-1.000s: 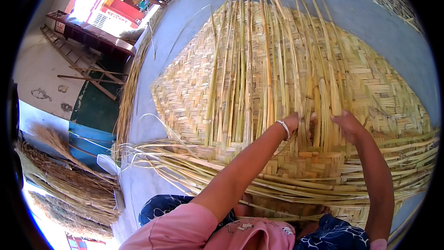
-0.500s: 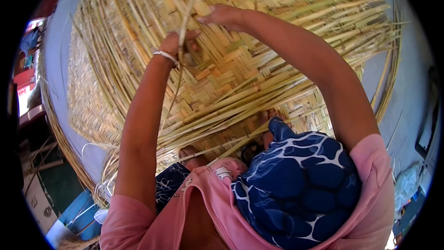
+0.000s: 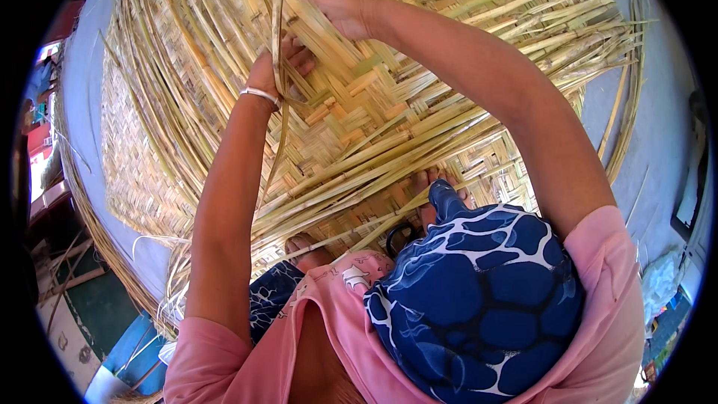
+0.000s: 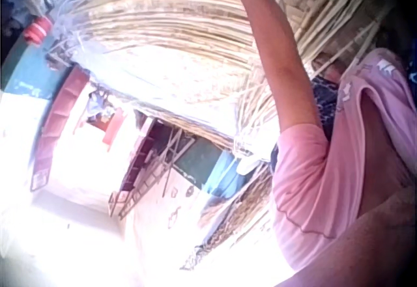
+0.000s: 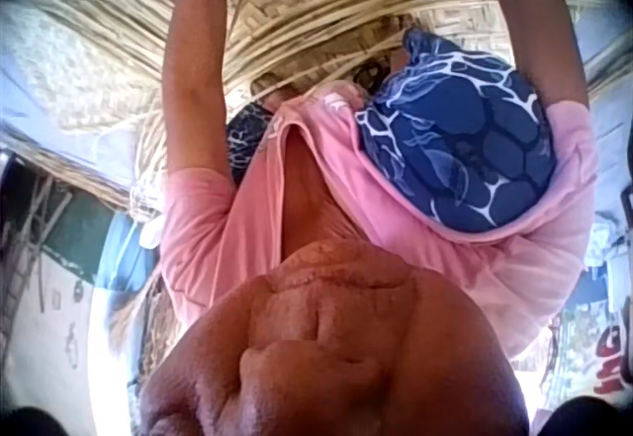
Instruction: The person weaves a large flat basket using dried palm leaves. They sit on the floor and interlace the leaves by hand, creating a tight woven pattern. The person occasionally adjusts the leaves and continues the weaving process.
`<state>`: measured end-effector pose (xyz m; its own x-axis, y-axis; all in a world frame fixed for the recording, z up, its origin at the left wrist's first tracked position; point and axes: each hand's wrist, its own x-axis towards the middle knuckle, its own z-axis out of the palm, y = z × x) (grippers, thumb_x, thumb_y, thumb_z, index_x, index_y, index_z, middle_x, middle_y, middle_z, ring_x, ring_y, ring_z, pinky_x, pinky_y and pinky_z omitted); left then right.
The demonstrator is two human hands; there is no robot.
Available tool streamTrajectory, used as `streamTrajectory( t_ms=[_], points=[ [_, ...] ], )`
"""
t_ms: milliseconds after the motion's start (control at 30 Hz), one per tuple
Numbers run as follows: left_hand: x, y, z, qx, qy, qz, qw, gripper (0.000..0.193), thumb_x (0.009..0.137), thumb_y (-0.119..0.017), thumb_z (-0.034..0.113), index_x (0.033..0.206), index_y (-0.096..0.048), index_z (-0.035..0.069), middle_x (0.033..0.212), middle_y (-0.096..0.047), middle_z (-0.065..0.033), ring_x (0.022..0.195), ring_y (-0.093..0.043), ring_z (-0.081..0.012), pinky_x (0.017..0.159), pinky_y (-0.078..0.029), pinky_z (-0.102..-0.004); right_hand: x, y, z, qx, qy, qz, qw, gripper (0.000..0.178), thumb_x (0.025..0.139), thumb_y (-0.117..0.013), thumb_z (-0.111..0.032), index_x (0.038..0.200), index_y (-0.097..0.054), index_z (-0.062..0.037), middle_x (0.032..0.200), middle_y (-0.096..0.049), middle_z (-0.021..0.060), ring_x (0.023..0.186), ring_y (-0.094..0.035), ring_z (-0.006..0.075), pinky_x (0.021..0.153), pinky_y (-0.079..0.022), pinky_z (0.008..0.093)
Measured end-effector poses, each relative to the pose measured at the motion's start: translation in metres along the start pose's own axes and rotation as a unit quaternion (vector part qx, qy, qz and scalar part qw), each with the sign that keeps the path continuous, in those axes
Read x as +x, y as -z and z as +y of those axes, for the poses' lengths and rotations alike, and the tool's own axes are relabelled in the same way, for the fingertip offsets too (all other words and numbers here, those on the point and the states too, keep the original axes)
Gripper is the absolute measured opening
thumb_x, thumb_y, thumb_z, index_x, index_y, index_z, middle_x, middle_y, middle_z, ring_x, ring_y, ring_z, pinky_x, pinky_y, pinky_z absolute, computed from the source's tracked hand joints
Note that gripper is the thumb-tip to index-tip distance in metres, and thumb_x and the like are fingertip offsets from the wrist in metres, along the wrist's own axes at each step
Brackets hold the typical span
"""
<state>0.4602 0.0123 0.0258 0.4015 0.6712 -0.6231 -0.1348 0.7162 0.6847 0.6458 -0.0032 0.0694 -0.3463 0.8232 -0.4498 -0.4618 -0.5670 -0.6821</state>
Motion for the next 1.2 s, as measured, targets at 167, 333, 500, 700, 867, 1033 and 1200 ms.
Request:
streamTrajectory(
  t_ms=[167,333,500,700,867,1033,1200],
  points=[
    [-0.009,0.001,0.016,0.1,0.003,-0.124,0.987,0.031,0.085,-0.061,0.019,0.11,-0.056,0.001,0.1,-0.062,-0.0133,0.086,-0.062,-0.0242,0.076,-0.054,-0.0366,0.048,0.064,0.029,-0.118,0.047,-0.045,0.991,0.032,0.09,-0.051,-0.025,0.106,-0.057,0.0018,0.097,-0.064,0.0137,0.086,-0.063,0.0232,0.077,-0.052,0.0353],
    [-0.008,0.015,0.026,0.427,-0.07,-0.115,0.894,0.047,0.079,-0.063,0.034,0.112,-0.059,0.0,0.106,-0.062,-0.0147,0.094,-0.057,-0.0214,0.083,-0.046,-0.0351,0.017,-0.012,-0.023,-0.383,-0.05,0.08,0.919,0.031,0.086,-0.056,-0.024,0.112,-0.056,-0.0067,0.084,-0.061,0.0049,0.067,-0.057,0.0147,0.061,-0.046,0.026],
    [0.0,0.006,0.028,0.469,-0.047,-0.176,0.864,0.032,0.076,-0.067,0.021,0.097,-0.063,-0.003,0.083,-0.065,-0.0121,0.074,-0.059,-0.0189,0.068,-0.049,-0.0341,0.011,0.009,-0.013,-0.172,0.034,0.13,0.976,0.023,0.085,-0.059,-0.024,0.102,-0.053,-0.009,0.083,-0.054,-0.0017,0.071,-0.051,0.0081,0.06,-0.043,0.025],
    [-0.021,0.039,0.041,0.573,-0.018,-0.073,0.816,0.015,0.077,-0.064,0.014,0.079,-0.068,0.0,0.072,-0.066,-0.0118,0.065,-0.063,-0.0206,0.058,-0.049,-0.0316,-0.021,0.046,0.018,0.091,0.112,0.161,0.976,0.018,0.083,-0.063,-0.016,0.097,-0.055,-0.0089,0.084,-0.059,0.0015,0.074,-0.056,0.0136,0.067,-0.049,0.0272],
    [-0.022,0.091,0.024,0.668,-0.051,-0.148,0.727,0.025,0.083,-0.057,0.024,0.08,-0.068,0.002,0.073,-0.068,-0.0091,0.066,-0.066,-0.0179,0.062,-0.052,-0.0328,-0.076,0.089,0.016,0.204,0.128,0.134,0.961,0.017,0.084,-0.062,-0.014,0.096,-0.057,-0.0029,0.089,-0.061,0.0077,0.083,-0.058,0.016,0.076,-0.052,0.0302],
    [-0.047,0.099,0.033,0.662,0.003,-0.04,0.748,0.036,0.083,-0.05,0.034,0.077,-0.069,0.005,0.072,-0.067,-0.0085,0.067,-0.065,-0.0217,0.071,-0.052,-0.0367,-0.123,0.122,-0.021,0.086,0.251,0.192,0.945,0.026,0.09,-0.058,-0.017,0.108,-0.056,0.001,0.086,-0.059,0.0056,0.077,-0.055,0.0148,0.084,-0.049,0.0295],
    [-0.047,0.093,0.028,0.701,-0.011,-0.003,0.713,0.036,0.084,-0.049,0.034,0.083,-0.07,0.005,0.081,-0.068,-0.0128,0.083,-0.064,-0.0277,0.078,-0.05,-0.038,-0.129,0.21,-0.033,-0.015,0.234,0.327,0.916,0.026,0.092,-0.055,-0.021,0.106,-0.057,0.0005,0.077,-0.052,0.0016,0.07,-0.051,0.0115,0.081,-0.05,0.0301]
  ],
)
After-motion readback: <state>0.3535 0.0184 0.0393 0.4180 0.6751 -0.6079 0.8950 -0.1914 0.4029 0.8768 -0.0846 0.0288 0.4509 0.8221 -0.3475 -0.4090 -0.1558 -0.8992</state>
